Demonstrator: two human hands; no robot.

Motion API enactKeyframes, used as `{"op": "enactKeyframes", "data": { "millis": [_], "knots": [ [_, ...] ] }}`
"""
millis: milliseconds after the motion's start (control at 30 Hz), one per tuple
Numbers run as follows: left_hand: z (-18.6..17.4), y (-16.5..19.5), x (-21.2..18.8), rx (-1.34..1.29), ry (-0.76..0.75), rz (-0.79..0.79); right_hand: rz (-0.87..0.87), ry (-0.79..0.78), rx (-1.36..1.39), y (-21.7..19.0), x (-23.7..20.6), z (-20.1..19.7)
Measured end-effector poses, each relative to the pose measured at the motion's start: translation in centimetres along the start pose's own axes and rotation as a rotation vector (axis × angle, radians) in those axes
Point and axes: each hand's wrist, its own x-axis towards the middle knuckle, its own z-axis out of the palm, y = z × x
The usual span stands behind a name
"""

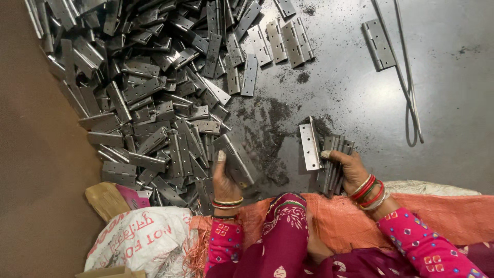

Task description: The person sorts metal hinges by hand from a large pile on the floor into smaller stacks.

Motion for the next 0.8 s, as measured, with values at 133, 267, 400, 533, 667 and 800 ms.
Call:
{"op": "enactKeyframes", "data": {
  "millis": [133, 267, 400, 533, 667, 800],
  "knots": [
    [1.3, -2.4, 0.5, -0.068, -0.253, -0.177, -0.009, 0.007, 0.014, -0.2, -0.3, 0.4],
    [2.0, -6.0, 1.8, 0.357, 0.039, -0.140, 0.037, 0.049, -0.011, -0.6, -0.5, 0.7],
    [4.5, -8.5, 2.8, 0.755, -0.131, 0.177, 0.005, 0.047, -0.013, -0.5, -0.4, 0.8],
    [7.6, -11.2, 2.7, 1.169, -0.295, 0.347, -0.034, 0.026, -0.006, -0.1, -0.2, 0.6],
    [9.0, -12.2, 2.5, 1.200, -0.260, 0.211, -0.060, 0.008, -0.016, -0.1, -0.4, 0.7],
    [8.5, -11.6, 2.1, 0.922, -0.279, 0.132, -0.061, 0.018, -0.047, -0.1, -0.7, 1.4]
  ]
}}
